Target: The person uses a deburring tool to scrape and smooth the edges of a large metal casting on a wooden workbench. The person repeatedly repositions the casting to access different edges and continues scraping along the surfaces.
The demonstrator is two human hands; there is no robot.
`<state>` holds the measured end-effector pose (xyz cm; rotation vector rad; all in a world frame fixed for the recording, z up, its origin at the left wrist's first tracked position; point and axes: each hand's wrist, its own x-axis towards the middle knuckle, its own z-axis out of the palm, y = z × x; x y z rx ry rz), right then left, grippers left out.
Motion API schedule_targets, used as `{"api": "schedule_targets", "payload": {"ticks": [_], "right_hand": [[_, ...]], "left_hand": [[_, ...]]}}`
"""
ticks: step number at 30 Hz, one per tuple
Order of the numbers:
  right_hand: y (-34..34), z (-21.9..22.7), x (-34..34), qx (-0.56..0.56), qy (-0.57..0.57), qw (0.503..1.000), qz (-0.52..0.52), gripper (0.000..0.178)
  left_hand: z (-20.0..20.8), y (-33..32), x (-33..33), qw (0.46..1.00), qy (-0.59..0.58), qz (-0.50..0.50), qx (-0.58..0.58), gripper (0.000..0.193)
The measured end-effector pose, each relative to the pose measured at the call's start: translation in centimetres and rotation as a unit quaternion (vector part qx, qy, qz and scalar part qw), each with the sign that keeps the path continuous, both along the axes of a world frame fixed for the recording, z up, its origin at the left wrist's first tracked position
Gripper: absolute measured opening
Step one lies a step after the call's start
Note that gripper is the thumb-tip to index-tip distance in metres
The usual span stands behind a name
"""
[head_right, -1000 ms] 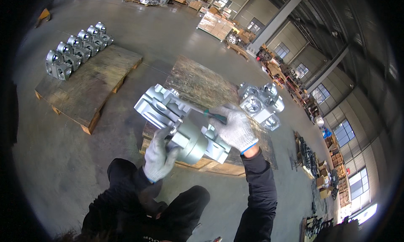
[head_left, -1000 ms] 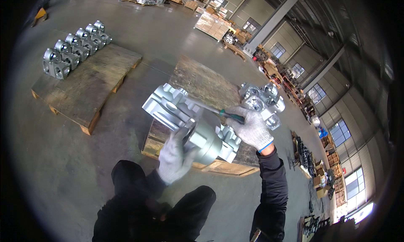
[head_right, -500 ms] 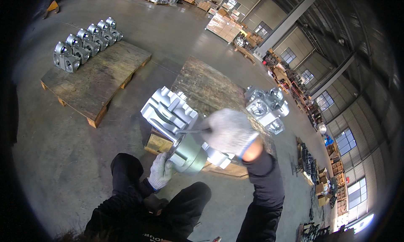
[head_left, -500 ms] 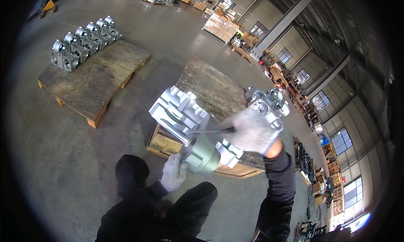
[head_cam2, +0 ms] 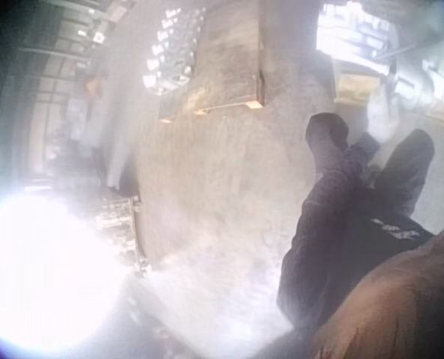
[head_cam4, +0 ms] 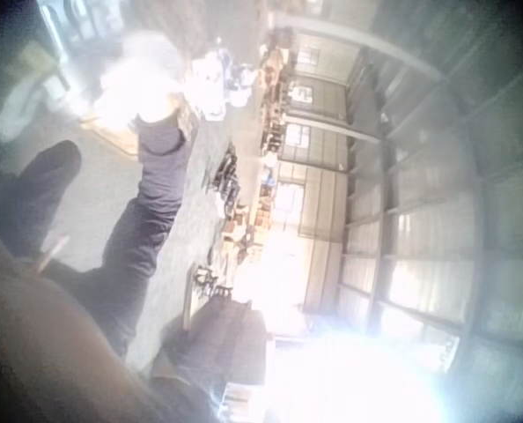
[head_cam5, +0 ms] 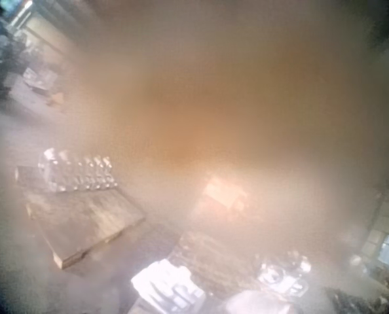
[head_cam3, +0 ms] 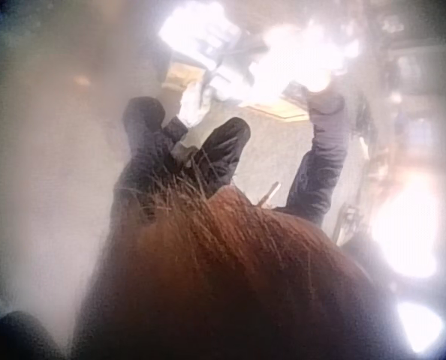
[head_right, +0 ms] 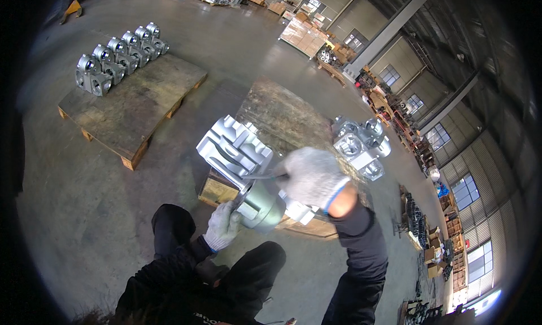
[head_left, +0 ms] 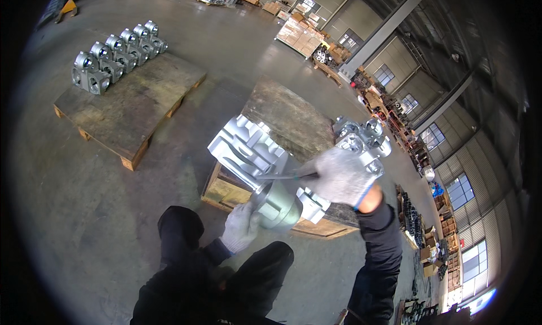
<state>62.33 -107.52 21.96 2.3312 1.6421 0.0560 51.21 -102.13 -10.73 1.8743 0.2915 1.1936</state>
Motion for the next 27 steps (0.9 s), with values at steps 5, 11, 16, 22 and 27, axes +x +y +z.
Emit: {"api": "schedule_targets", "payload": {"ticks": [5, 11, 16, 22, 27], "right_hand": [[-0.9, -0.5, 2.5, 0.042, 0.149, 0.987, 0.050, 0.028], [-0.3, 1.3, 0.3, -0.013, 0.084, 0.996, 0.003, 0.029], [0.2, 0.7, -0.9, 0.019, 0.085, 0.992, 0.086, 0.026], [0.0, 1.1, 0.6, -0.007, 0.102, 0.994, 0.030, 0.032], [-0.9, 0.3, 1.2, 0.028, 0.096, 0.992, 0.080, 0.028]], "left_hand": [[0.6, 0.0, 0.2, 1.000, -0.014, -0.003, -0.016, 0.036], [1.2, -0.1, 0.2, 1.000, -0.017, 0.001, -0.027, 0.035], [1.6, 0.0, 0.6, 1.000, 0.006, 0.007, -0.024, 0.042], [2.3, 0.3, 0.8, 1.000, 0.012, -0.004, -0.024, 0.048], [3.2, 0.6, 0.9, 0.997, 0.042, -0.037, -0.046, 0.046]]}}
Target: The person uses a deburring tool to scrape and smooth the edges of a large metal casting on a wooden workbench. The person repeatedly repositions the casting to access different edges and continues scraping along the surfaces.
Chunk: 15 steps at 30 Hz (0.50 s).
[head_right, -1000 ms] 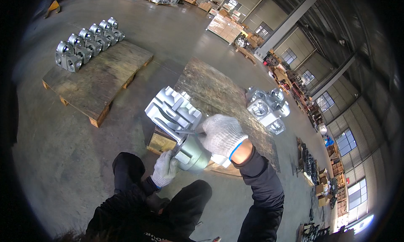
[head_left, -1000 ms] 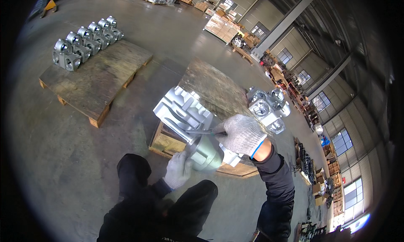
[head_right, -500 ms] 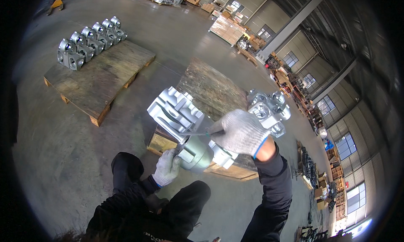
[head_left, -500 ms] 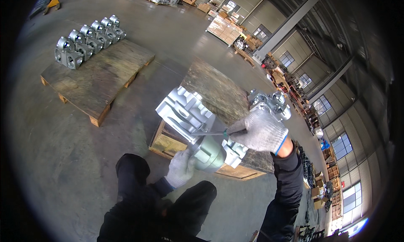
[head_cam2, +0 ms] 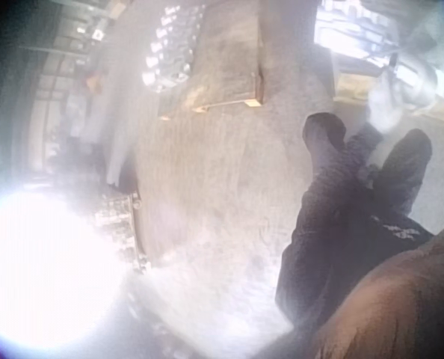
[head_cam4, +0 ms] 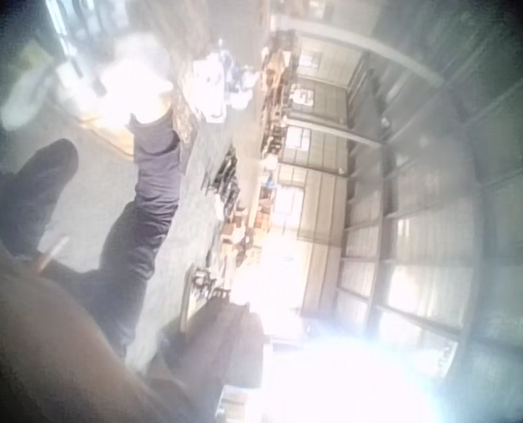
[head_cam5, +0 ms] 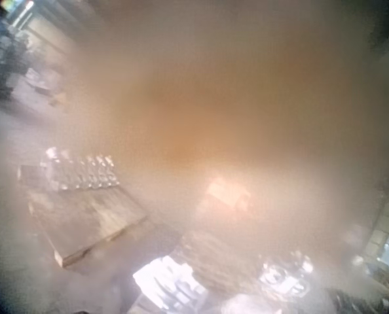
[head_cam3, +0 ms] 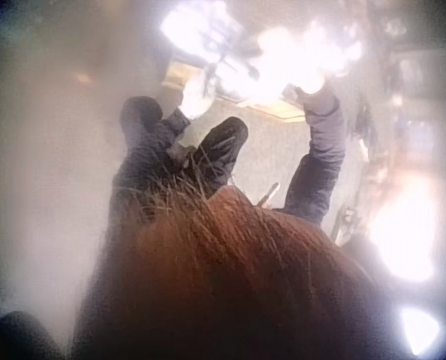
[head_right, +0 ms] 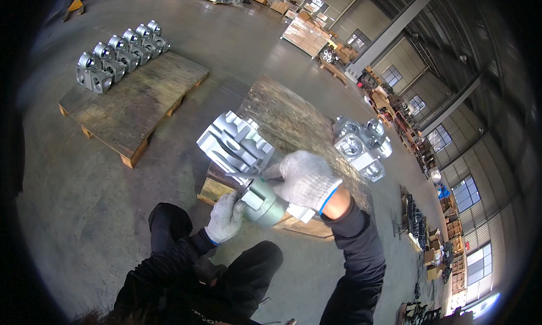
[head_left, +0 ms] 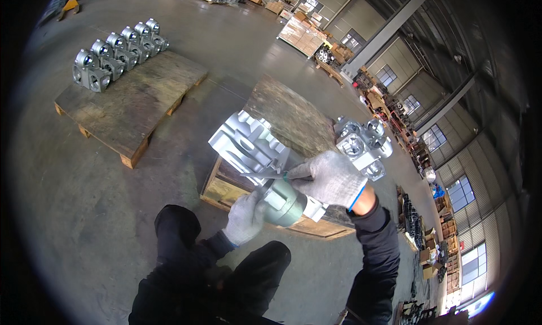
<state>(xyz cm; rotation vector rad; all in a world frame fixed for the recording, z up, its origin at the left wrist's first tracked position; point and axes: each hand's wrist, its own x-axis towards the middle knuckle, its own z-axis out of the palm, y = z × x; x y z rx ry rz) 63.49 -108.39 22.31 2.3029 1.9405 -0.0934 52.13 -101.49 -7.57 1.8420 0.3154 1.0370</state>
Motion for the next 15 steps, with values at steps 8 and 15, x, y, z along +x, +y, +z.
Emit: {"api": "schedule_targets", "payload": {"ticks": [8, 15], "right_hand": [[0.7, 0.1, -2.3, -0.024, -0.030, 0.998, 0.045, 0.029], [-0.8, 1.2, 0.7, -0.021, 0.050, 0.997, -0.052, 0.028]], "left_hand": [[1.5, 0.1, 0.8, 0.999, -0.025, 0.019, -0.008, 0.039], [3.1, 0.8, 1.2, 1.000, -0.021, 0.001, -0.016, 0.031]]}}
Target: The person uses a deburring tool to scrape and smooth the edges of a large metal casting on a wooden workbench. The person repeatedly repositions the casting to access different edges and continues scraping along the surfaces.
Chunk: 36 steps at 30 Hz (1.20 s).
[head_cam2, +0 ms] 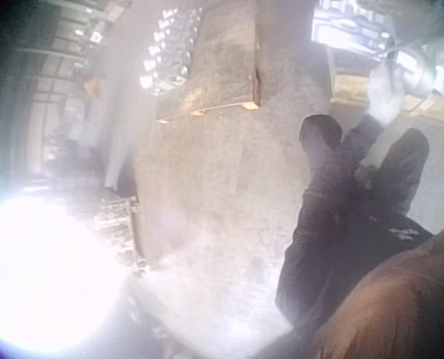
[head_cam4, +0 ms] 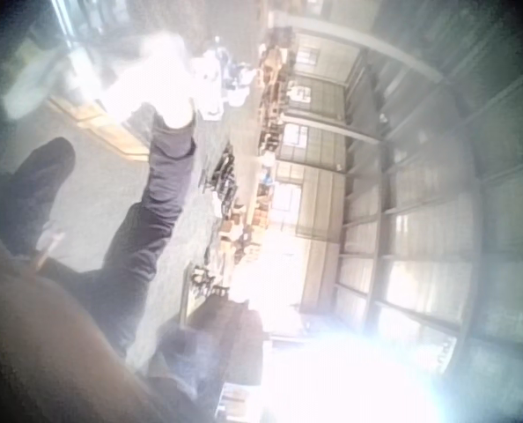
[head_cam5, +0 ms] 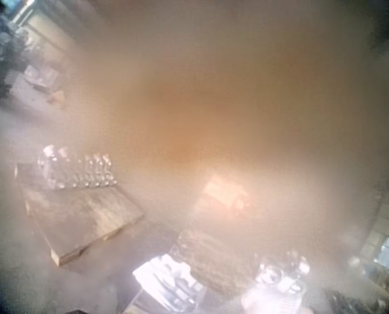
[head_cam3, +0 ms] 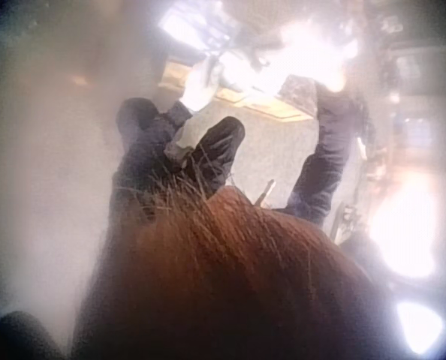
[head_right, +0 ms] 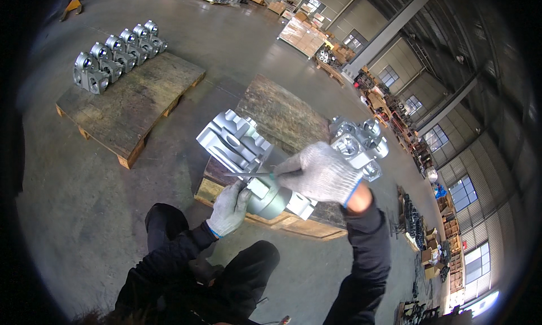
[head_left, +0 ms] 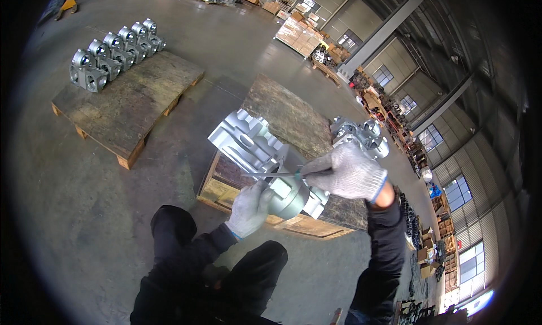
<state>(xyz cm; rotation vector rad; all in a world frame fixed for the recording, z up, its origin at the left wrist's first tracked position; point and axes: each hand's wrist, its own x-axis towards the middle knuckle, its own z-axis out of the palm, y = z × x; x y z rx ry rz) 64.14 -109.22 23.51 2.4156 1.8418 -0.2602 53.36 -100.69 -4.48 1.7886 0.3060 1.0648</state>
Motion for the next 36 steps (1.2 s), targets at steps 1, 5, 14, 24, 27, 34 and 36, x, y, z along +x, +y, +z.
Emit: {"api": "schedule_targets", "payload": {"ticks": [1, 5, 14, 24, 27, 34, 36], "right_hand": [[-0.2, -0.1, 0.5, -0.004, 0.044, 0.999, -0.022, 0.029], [-0.5, 0.3, 1.2, 0.007, 0.103, 0.993, -0.058, 0.031], [-1.1, -0.1, 2.7, 0.017, 0.184, 0.975, -0.125, 0.033], [0.1, 1.0, 0.4, 0.025, 0.116, 0.993, -0.022, 0.034], [-0.7, 1.4, 1.1, 0.005, -0.002, 0.997, -0.076, 0.035], [-1.3, 1.0, 1.7, 0.071, 0.012, 0.997, -0.011, 0.037], [-1.2, 0.8, 1.0, 0.069, -0.042, 0.994, -0.068, 0.035]], "left_hand": [[0.1, 0.0, 0.1, 1.000, -0.006, 0.004, -0.002, 0.031], [0.4, -0.2, 0.3, 1.000, -0.010, -0.001, -0.009, 0.031], [0.3, -0.3, 0.9, 1.000, 0.003, 0.018, -0.002, 0.035], [1.4, 0.4, 1.5, 1.000, -0.004, 0.009, 0.012, 0.034], [1.6, 0.5, 1.8, 0.999, 0.037, -0.013, -0.005, 0.039], [3.0, 1.3, 3.0, 0.999, 0.011, -0.024, -0.025, 0.047], [3.6, 1.5, 3.0, 0.998, 0.023, -0.037, -0.042, 0.048]]}}
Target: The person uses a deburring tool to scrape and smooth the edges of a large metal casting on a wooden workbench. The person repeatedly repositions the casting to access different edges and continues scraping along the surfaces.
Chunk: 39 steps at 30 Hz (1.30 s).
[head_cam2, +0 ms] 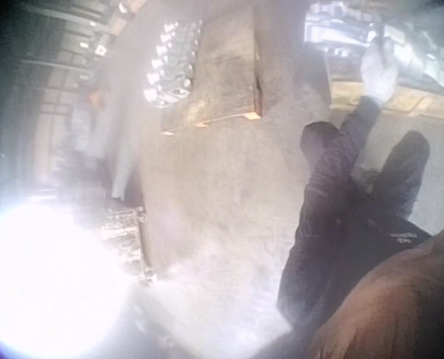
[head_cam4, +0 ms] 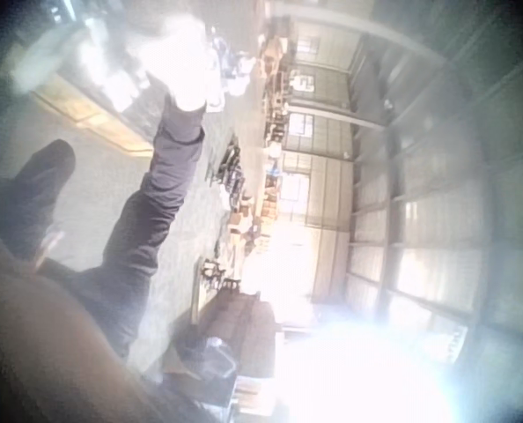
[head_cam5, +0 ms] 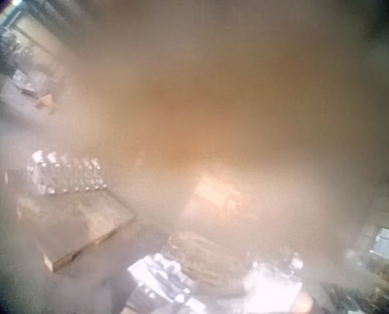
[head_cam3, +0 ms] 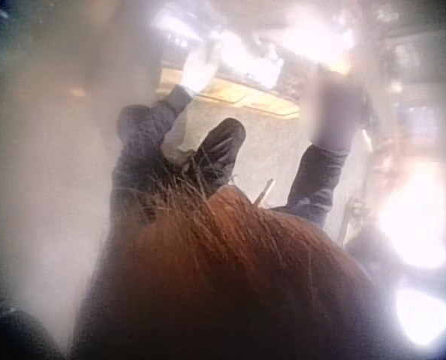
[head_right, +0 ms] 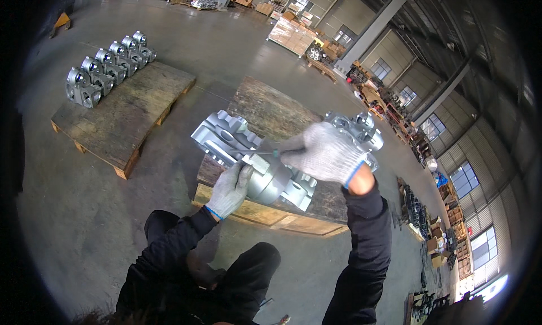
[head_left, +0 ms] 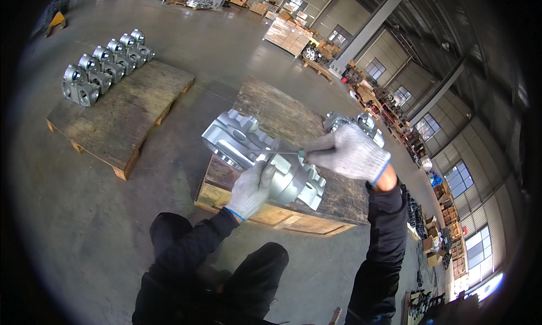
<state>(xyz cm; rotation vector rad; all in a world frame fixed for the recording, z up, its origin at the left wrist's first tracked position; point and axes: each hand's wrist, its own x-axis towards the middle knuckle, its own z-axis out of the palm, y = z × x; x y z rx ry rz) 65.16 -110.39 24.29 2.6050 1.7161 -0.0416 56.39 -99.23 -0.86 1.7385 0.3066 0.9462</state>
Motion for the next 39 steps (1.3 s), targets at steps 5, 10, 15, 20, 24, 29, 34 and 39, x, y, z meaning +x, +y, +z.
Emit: {"api": "schedule_targets", "payload": {"ticks": [5, 10, 15, 20, 24, 29, 34, 39], "right_hand": [[-0.1, -0.7, -0.2, 0.070, -0.004, 0.993, 0.098, 0.034], [0.1, -0.6, -1.1, 0.007, -0.138, 0.989, 0.049, 0.029], [2.3, -1.6, -3.2, 0.039, -0.218, 0.962, 0.157, 0.026], [1.4, 0.3, -3.4, -0.011, -0.238, 0.970, 0.049, 0.024], [1.8, -0.9, -2.3, -0.010, -0.259, 0.959, 0.118, 0.029], [2.3, 0.0, -0.1, 0.002, -0.244, 0.969, 0.046, 0.026], [2.6, -0.8, 2.9, 0.027, -0.239, 0.970, 0.033, 0.029], [3.5, -1.5, 4.0, 0.021, -0.276, 0.961, 0.008, 0.024]], "left_hand": [[1.3, 0.9, 0.9, 0.999, 0.036, -0.017, -0.003, 0.050], [-0.1, 2.5, 0.9, 0.992, -0.016, -0.094, -0.085, 0.051], [-1.2, 2.8, 1.2, 0.995, 0.001, -0.084, -0.055, 0.051], [-1.2, 2.7, 1.5, 0.993, -0.070, -0.075, -0.059, 0.052], [-1.1, 2.9, 2.6, 0.998, -0.039, -0.056, -0.001, 0.053], [-0.5, 3.4, 5.7, 0.998, -0.051, -0.044, 0.005, 0.054], [0.4, 4.0, 8.3, 0.999, -0.025, -0.028, -0.007, 0.049], [2.0, 4.8, 10.7, 0.999, -0.005, -0.033, -0.004, 0.060]]}}
